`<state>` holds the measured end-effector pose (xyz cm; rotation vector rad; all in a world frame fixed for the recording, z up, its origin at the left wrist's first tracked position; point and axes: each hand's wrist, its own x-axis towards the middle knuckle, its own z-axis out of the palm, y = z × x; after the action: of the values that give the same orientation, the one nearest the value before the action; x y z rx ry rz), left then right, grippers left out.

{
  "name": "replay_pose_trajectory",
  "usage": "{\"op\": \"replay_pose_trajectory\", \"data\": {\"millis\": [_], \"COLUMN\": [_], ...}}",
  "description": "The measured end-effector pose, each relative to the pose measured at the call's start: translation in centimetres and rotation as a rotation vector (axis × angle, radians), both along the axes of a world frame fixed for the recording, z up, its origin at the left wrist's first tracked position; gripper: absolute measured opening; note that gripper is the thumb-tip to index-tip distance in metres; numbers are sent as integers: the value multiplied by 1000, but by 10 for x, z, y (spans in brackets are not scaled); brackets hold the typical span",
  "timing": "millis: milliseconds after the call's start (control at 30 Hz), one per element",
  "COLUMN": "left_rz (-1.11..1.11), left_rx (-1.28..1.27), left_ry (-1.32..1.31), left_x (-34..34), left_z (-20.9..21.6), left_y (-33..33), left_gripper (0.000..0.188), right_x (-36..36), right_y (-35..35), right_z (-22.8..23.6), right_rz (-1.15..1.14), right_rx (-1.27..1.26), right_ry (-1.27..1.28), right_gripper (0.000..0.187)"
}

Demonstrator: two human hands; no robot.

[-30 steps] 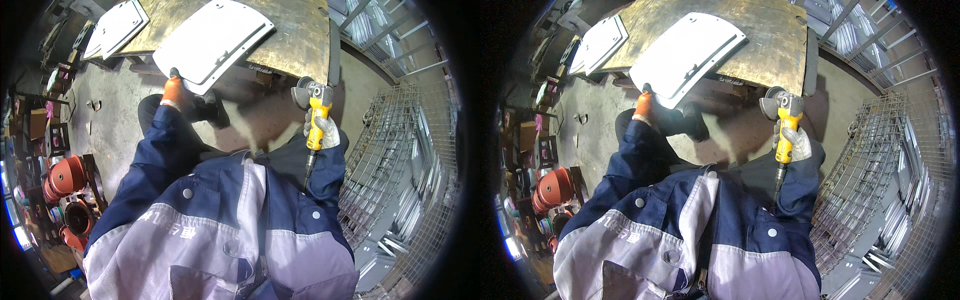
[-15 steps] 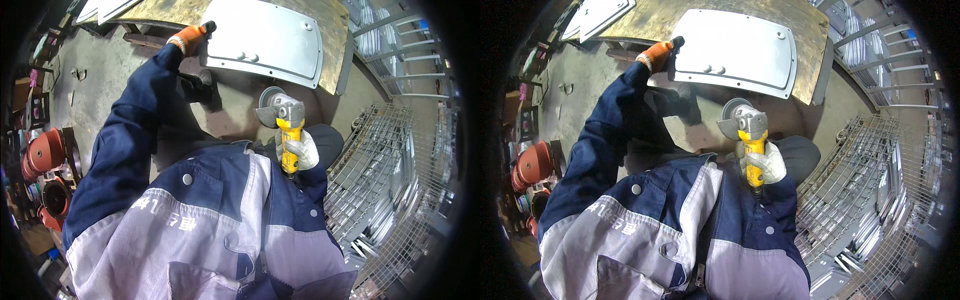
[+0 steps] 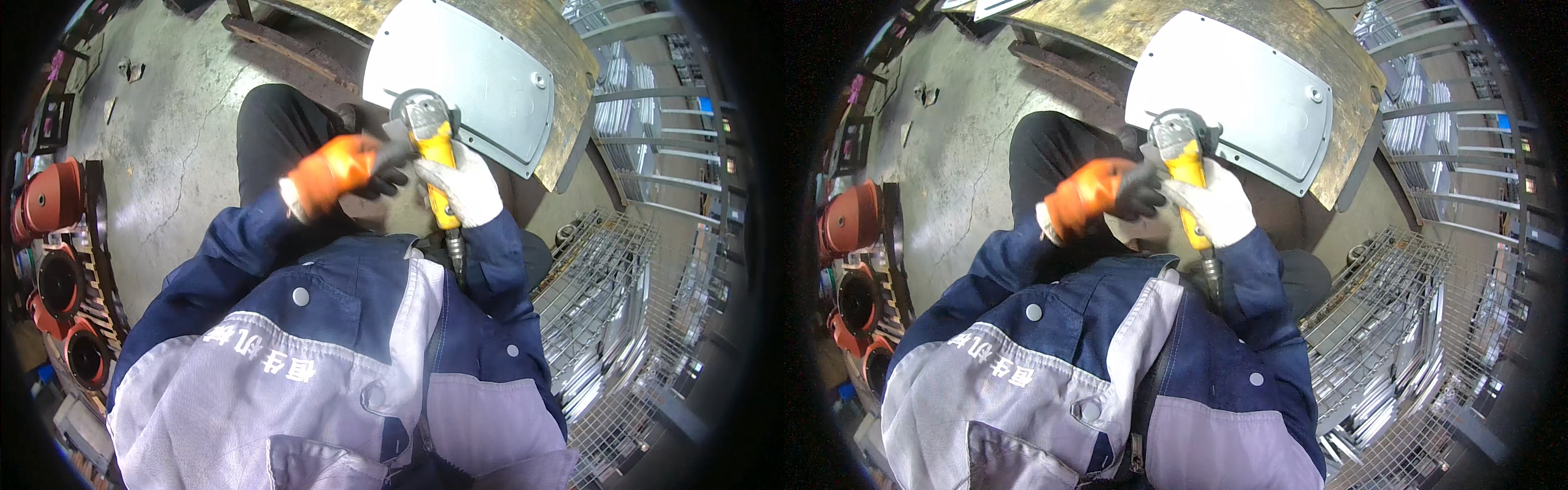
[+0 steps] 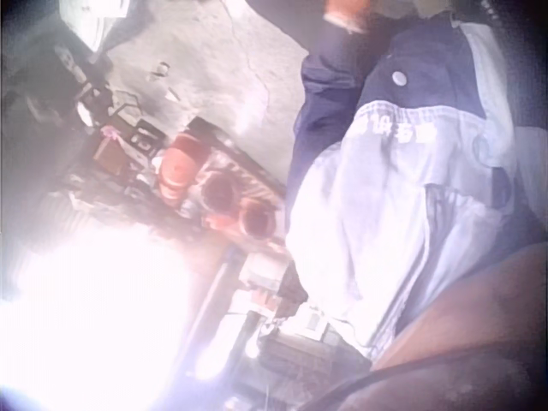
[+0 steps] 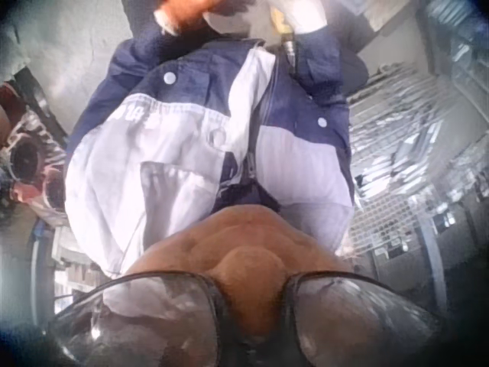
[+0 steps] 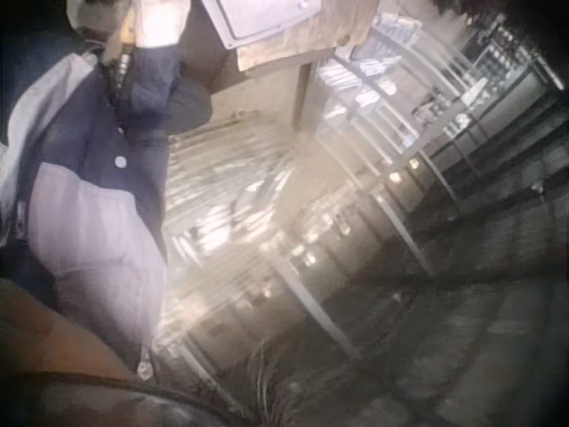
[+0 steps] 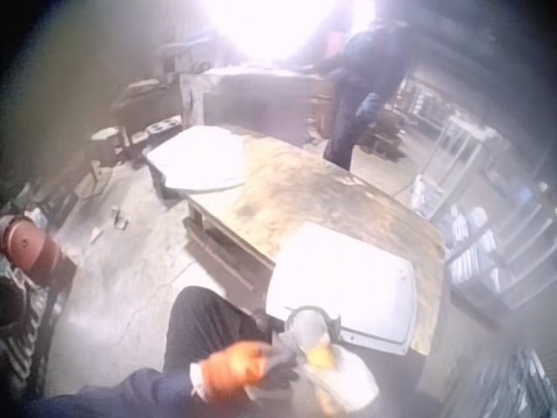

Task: The person repeatedly picks up metal plates from a wire basket, places them on a wooden workbench, and uses a handheld angle grinder to smooth the edges. After grinding, the person returns each plate to the basket and repeats the process with the next plate.

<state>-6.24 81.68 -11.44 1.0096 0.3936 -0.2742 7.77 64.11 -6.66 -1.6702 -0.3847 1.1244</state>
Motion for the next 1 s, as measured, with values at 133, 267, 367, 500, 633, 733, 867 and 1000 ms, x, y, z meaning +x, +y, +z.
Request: {"op": "replay_pose_trajectory", "data": {"millis": [133,267,367,500,633,733,867,1000], "left_rz": [157,228,193,64,-134,-70,-192,-179], "left_rx": [-593,-595,-548,-656,-931,-504,-736,-896], "left_ry": [-105,-94,-134,-137,-125,-333,-178,-92], "left_x": [-6,0,2,11,29,38,51,60], "left_z": [1,8,8,11,18,22,24,28], "left_y": [-37,-43,-45,-60,-85,-100,-108,-108], "left_gripper": [54,57,56,54,48,38,31,34], "right_x": [11,22,27,27,24,35,50,59], "right_y": [31,40,35,13,-32,-56,-60,-53], "right_z": [5,8,4,5,29,43,34,31], "right_rz": [117,227,229,168,46,13,73,89], "right_rx": [-10,-79,-85,-85,-116,-248,-198,-192], "right_ry": [-104,-153,-165,-195,-124,4,-101,-153], "right_gripper": [35,32,29,29,32,37,42,34]}}
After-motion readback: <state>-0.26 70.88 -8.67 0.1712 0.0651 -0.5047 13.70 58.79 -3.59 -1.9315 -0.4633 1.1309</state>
